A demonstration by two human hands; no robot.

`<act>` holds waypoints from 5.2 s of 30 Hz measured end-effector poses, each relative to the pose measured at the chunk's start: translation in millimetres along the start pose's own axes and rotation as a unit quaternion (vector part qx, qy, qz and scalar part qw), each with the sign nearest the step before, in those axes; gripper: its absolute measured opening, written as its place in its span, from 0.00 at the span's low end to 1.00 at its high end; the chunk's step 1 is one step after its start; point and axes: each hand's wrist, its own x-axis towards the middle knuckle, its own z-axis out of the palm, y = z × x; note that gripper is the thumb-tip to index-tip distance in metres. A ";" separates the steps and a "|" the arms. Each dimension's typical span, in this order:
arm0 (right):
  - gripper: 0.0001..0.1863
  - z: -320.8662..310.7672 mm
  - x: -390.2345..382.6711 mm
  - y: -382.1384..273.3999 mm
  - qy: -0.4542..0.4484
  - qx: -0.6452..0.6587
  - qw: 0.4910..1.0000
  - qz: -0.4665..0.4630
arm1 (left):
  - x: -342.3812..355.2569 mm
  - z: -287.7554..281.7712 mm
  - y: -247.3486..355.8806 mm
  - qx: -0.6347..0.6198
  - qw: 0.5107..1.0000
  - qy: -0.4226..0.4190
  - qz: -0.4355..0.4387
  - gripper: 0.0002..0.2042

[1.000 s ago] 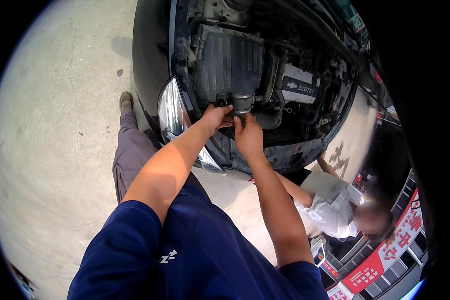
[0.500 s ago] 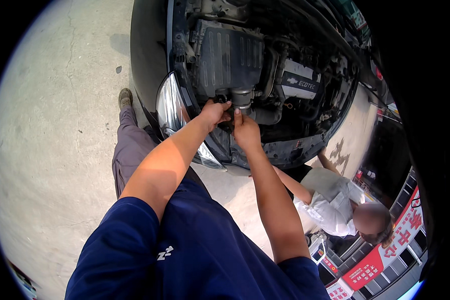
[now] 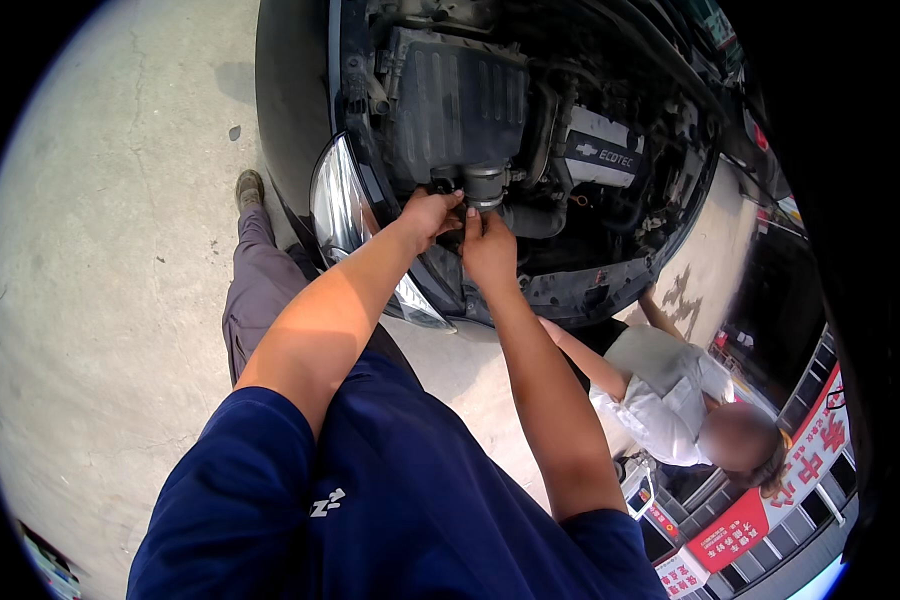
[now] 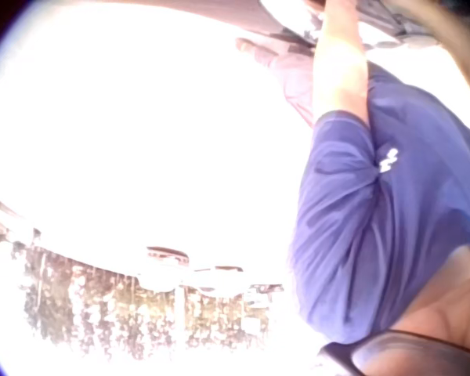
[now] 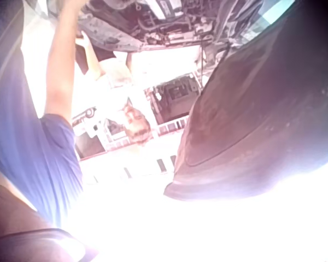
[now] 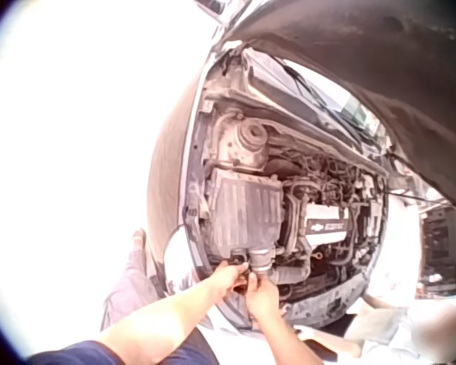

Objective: The person opens the car hood and works on the engine bay, manipulating hoses and components with both hands. They remove and reattach parts of the air intake system while another person stands nearby observing.

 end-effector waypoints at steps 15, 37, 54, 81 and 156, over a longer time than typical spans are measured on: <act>0.24 -5.2 -6.4 -6.3 0.018 -0.118 0.986 -0.120 | 12.8 -5.4 -9.9 0.000 0.999 0.039 0.035 0.22; 0.24 -11.1 -5.7 -7.5 -0.084 -0.253 0.952 -0.147 | 4.6 -3.4 0.1 0.012 0.999 0.033 0.001 0.14; 0.16 -11.3 -39.4 -43.3 -0.065 -0.026 0.992 -0.108 | -89.7 -14.5 0.9 -0.065 0.997 -0.035 -0.034 0.08; 0.17 8.1 -26.9 -54.1 -0.049 -0.065 0.988 -0.133 | -73.1 -42.3 5.5 -0.166 0.976 -0.127 -0.067 0.14; 0.26 11.2 -37.2 -83.7 -0.165 0.157 0.953 0.199 | -70.5 -43.9 77.1 0.872 0.363 -0.073 0.321 0.17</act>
